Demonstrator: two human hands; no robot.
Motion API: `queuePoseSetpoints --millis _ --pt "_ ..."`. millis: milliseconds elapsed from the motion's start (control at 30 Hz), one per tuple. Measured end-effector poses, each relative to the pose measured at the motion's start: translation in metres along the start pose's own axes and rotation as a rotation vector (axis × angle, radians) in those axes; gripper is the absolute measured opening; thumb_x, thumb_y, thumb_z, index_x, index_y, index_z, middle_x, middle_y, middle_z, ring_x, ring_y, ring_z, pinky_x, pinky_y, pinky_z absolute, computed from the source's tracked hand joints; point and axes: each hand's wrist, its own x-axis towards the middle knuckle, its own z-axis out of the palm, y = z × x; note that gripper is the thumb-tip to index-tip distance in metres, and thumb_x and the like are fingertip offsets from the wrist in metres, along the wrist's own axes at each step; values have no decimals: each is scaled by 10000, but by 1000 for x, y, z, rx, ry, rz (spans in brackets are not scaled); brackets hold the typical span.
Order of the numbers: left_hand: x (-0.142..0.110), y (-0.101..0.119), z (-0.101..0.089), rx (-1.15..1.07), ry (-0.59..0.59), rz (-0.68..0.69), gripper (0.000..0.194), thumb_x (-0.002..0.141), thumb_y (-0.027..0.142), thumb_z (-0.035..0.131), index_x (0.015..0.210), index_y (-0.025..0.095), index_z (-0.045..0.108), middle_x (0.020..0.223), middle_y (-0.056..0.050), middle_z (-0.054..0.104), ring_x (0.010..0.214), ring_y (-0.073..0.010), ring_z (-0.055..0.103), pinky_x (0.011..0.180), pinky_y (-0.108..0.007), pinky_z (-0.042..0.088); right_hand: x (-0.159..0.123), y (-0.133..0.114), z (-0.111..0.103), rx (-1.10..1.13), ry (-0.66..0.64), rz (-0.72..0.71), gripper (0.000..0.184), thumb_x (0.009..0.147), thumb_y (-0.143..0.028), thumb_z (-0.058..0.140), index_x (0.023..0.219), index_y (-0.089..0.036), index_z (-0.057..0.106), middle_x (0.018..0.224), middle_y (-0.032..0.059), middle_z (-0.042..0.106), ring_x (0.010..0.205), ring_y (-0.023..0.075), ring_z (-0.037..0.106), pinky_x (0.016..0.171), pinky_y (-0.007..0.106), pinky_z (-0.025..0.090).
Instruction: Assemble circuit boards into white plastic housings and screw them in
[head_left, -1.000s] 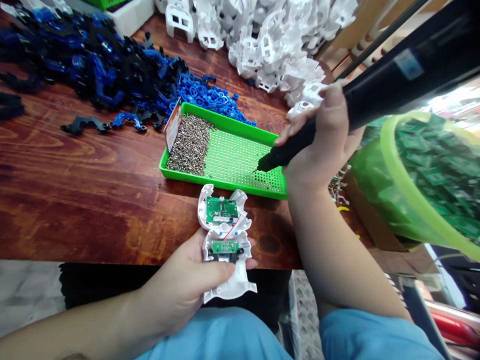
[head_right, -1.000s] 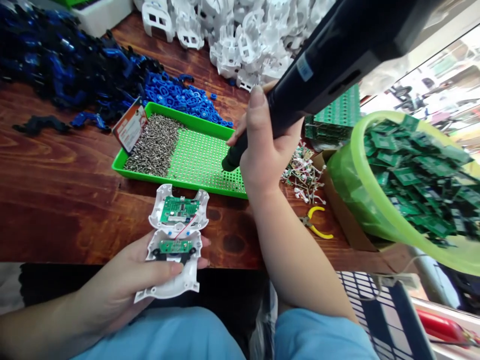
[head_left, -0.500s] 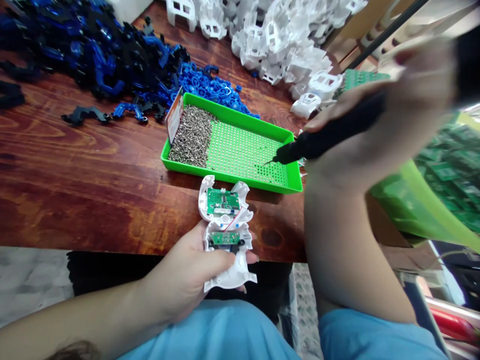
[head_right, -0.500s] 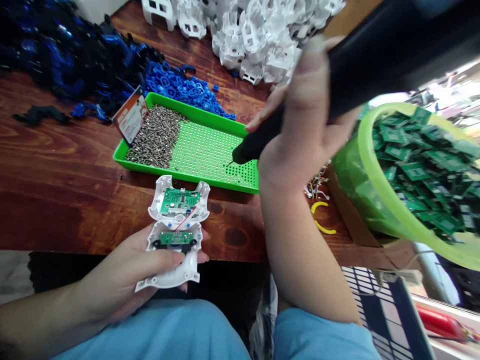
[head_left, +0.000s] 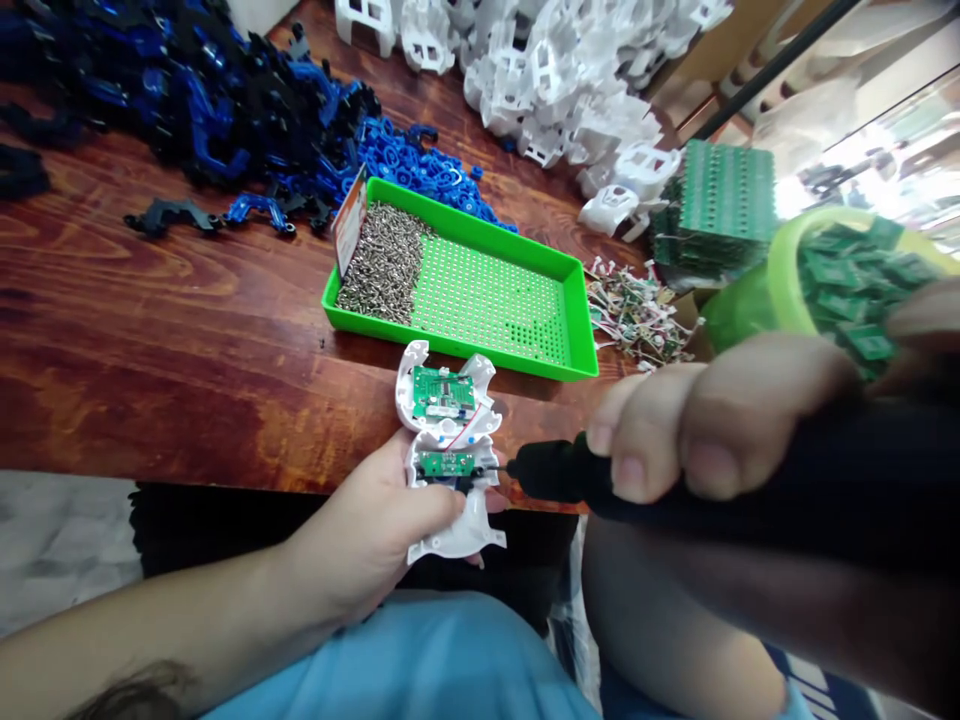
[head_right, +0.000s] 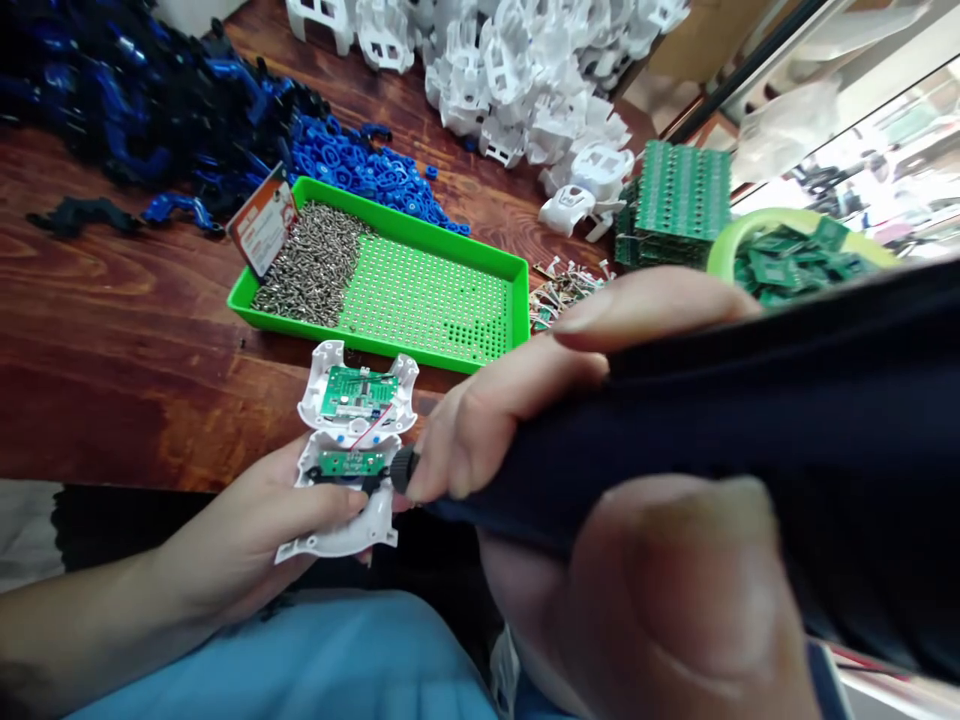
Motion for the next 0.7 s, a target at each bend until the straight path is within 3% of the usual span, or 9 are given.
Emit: queuePoseSetpoints --millis 167,367,433,533,700 --pt "-1 0 0 13 -21 8 298 672 22 625 943 144 645 782 -15 731 596 -127 634 550 -227 502 -3 -25 22 -10 7 181 222 689 -651 574 849 -499 579 603 -12 582 490 210 539 514 441 536" --pt "-1 0 -1 -3 -17 -2 309 675 31 629 963 141 631 771 -8 715 575 -121 618 517 -221 505 -6 -37 32 256 -6 193 338 626 -633 585 957 -612 520 661 1 583 604 252 552 614 480 493" --pt "0 0 -1 -10 -28 3 295 677 32 630 952 138 623 721 -2 703 579 -126 616 518 -222 513 -7 -36 34 283 14 186 359 618 -639 612 962 -596 519 664 -9 573 616 244 542 620 464 481" --pt "1 -2 -3 1 -39 18 319 684 25 617 982 138 621 714 0 706 586 -123 619 536 -219 519 -9 -33 39 134 29 175 414 639 -685 616 1007 -515 538 662 -1 537 593 226 522 629 445 472" --pt "-1 -5 -3 26 -26 31 377 695 12 596 1046 149 614 758 1 715 587 -111 616 545 -212 520 -9 -30 44 -7 -10 77 401 712 -692 603 1011 -431 547 629 -7 492 549 196 472 530 381 437"
